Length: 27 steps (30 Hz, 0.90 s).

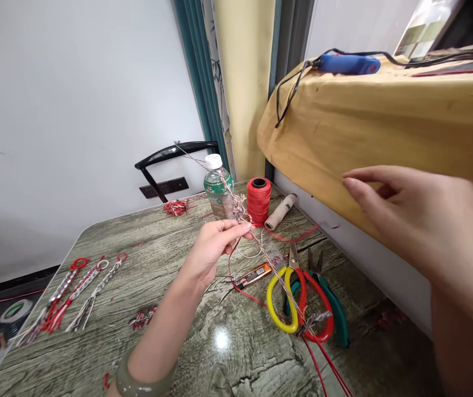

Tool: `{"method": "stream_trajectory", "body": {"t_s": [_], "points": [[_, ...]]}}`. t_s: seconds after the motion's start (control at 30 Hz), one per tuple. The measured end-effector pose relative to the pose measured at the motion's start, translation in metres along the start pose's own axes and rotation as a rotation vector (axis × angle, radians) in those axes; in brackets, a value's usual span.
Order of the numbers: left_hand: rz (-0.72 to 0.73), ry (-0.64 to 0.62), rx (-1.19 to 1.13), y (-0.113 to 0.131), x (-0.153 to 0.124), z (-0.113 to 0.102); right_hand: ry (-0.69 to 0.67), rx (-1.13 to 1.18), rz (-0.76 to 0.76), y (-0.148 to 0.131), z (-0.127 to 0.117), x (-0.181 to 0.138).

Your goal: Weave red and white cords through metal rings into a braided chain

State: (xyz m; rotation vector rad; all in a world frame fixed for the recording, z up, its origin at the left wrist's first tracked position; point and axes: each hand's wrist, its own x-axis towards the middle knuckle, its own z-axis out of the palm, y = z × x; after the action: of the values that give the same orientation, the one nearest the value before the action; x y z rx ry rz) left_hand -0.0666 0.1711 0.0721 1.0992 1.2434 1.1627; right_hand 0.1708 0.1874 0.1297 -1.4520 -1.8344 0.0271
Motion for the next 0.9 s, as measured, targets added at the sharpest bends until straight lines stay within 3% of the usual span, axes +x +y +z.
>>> {"method": "stream_trajectory", "body": {"t_s": [0.07, 0.2, 0.27, 0.3, 0.4, 0.5, 0.6, 0.73, 0.9], "points": [[0.004, -0.010, -0.005, 0.001, -0.001, 0.002, -0.150, 0.190, -0.030, -0.012, 0.018, 0.001], [0.018, -0.022, -0.013, 0.002, -0.002, 0.003, -0.723, 0.735, 0.007, -0.024, 0.064, -0.004], [0.007, -0.040, -0.006, 0.003, -0.003, 0.001, -0.943, 0.850, 0.002, -0.023, 0.078, -0.006], [-0.006, -0.044, 0.007, 0.005, -0.003, -0.002, -0.988, 0.868, 0.004, -0.021, 0.081, -0.005], [-0.026, -0.010, 0.063, 0.014, -0.006, -0.014, -0.858, 0.872, 0.046, -0.011, 0.071, 0.000], [0.041, 0.009, 0.086, 0.028, -0.015, -0.027, -0.638, 0.955, 0.110, -0.005, 0.042, 0.008], [0.150, 0.002, 0.067, 0.042, -0.032, -0.034, -0.550, 1.068, 0.092, -0.006, 0.011, 0.007], [0.299, -0.022, -0.005, 0.053, -0.058, -0.035, -0.567, 1.160, -0.056, -0.014, -0.018, -0.003], [0.460, -0.054, 0.027, 0.060, -0.082, -0.014, -0.653, 1.021, -0.220, -0.020, -0.031, -0.015]]}}
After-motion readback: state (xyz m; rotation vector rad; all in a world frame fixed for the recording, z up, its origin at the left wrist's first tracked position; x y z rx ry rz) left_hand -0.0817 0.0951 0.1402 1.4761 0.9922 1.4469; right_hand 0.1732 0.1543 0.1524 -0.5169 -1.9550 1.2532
